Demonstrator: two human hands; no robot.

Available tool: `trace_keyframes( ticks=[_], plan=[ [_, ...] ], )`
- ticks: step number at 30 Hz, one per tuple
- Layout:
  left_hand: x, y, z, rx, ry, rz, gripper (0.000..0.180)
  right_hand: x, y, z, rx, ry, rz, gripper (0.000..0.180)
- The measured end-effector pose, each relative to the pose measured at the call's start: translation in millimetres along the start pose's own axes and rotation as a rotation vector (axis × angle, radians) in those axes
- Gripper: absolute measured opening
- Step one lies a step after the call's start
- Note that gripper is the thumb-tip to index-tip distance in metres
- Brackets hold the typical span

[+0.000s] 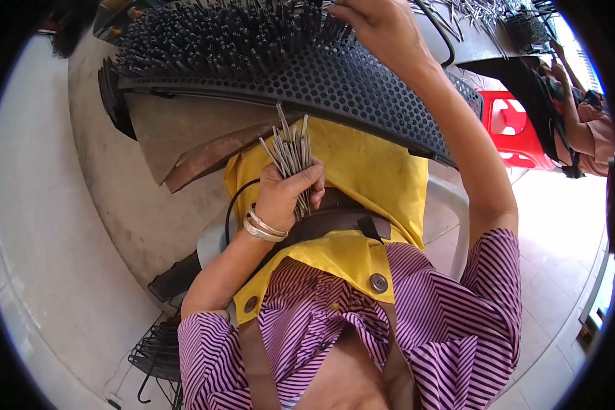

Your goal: Sorting and placing thin metal rods into a slotted template board.

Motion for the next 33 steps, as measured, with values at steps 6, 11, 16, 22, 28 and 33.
trace_keyframes(
  ticks=[6,11,16,22,28,33],
  plan=[
    [3,3,-1,-0.019,0.025,0.015,0.009,6,-4,-19,0.054,-0.277,0.274,0.013],
    [1,5,0,-0.047,-0.041,0.052,0.009,10,-14,-22,-0.122,-0.268,0.303,0.009],
    [3,6,-4,-0.070,-0.118,0.067,0.011,28,17,-16,-0.411,-0.048,0.101,0.015],
    [-5,7,1,-0.023,-0.157,0.102,0.012,6,-49,42,0.360,-0.350,-0.243,0.017],
    [5,10,2,-0.014,-0.187,0.041,0.010,26,-80,109,0.653,-0.348,-0.958,0.022],
    [7,8,3,0.066,-0.155,-0.055,0.010,21,-93,117,0.921,-0.284,-1.025,0.013]
  ],
)
Point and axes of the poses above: each hand's wrist, its own z-axis away from the middle knuckle, its own x-axis out of the palm, y = z × x, the point moved 1 cm from there along -z, towards the middle knuckle, and after that the axes turned 7 degrees about -z, right-handed, at the moved point
